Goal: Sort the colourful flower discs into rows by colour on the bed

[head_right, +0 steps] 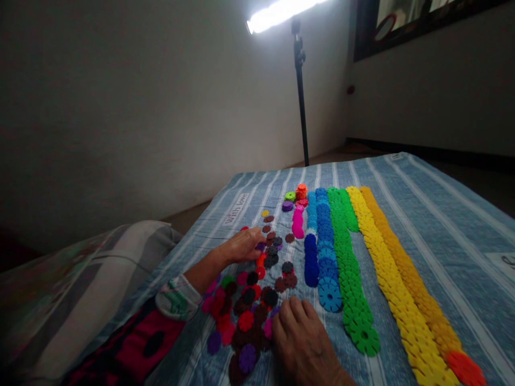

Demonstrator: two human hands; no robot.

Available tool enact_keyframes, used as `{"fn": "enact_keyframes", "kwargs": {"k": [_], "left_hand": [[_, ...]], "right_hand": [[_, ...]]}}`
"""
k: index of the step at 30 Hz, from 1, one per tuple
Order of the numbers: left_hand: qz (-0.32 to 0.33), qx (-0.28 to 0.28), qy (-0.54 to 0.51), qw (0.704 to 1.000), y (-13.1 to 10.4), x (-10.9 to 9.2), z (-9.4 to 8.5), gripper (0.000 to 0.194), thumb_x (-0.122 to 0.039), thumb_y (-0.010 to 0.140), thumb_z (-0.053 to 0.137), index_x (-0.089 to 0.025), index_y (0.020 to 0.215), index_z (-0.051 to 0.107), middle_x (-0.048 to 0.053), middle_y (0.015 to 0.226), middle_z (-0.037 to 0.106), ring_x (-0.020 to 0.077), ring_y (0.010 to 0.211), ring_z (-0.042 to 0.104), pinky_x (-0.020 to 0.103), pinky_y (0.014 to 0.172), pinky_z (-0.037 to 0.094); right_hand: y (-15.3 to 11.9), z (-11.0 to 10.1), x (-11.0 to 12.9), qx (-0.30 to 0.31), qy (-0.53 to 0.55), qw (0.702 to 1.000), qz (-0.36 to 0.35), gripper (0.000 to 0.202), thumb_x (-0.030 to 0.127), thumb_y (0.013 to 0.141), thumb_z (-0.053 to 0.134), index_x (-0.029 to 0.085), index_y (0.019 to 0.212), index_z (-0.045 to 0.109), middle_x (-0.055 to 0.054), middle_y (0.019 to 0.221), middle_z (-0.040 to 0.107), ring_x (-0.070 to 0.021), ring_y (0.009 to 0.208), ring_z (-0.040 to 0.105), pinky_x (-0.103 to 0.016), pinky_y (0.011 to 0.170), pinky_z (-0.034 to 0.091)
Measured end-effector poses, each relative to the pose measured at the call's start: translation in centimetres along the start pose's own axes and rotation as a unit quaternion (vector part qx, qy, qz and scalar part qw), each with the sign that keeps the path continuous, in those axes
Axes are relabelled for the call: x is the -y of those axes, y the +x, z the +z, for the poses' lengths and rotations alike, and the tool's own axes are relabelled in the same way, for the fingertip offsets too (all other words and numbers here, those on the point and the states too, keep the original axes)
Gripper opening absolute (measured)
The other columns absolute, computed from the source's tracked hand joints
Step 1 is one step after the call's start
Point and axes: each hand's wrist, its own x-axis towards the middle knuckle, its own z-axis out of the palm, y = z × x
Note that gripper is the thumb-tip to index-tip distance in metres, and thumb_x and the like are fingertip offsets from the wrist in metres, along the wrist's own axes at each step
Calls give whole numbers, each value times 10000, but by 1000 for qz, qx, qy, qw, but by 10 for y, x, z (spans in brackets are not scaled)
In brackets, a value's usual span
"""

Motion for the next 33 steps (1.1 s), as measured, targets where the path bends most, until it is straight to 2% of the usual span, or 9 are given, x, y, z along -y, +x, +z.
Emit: {"fn": "enact_keyframes", "kwargs": {"k": [7,11,17,23,28,33], "left_hand": [[-25,13,29,999,1,-1,-2,219,-238,734,562,-159,897,687,90,940,637,214,830,618,289,715,493],[-49,-11,25,998,-10,9,-6,196,-252,733,544,-164,847,678,78,914,636,201,817,609,281,718,476],[-34,2,18,999,-27,21,-4,159,-245,720,534,-178,803,652,59,859,605,185,766,580,274,684,450],[-49,-58,-19,997,-26,28,2,175,-221,732,519,-173,857,632,41,858,585,165,765,557,267,726,451],[-36,5,-9,999,-35,22,-2,120,-229,734,528,-183,810,609,38,844,604,170,759,566,268,712,452],[-37,36,4,999,-46,13,8,125,-214,733,524,-188,825,606,59,936,627,197,862,593,283,755,462]], "right_hand": [[-3,3,0,-4,-16,1000,-1,146,83,820,486,176,888,576,-74,859,615,-246,827,519,-367,778,395],[-3,1,0,9,-10,1000,-1,140,69,811,495,184,862,558,-69,843,608,-245,809,513,-365,752,385],[-3,2,1,17,-5,1000,3,116,91,783,557,192,839,540,-56,828,599,-230,769,501,-352,725,390],[0,-2,1,11,4,1000,2,144,57,766,523,185,829,539,-64,831,595,-234,772,491,-352,702,373],[0,-2,0,20,-1,1000,0,112,80,795,535,185,832,542,-58,823,586,-228,767,488,-348,711,376],[0,-3,1,20,11,1000,5,144,60,826,470,185,832,540,-59,815,575,-230,773,486,-353,706,366]]}}
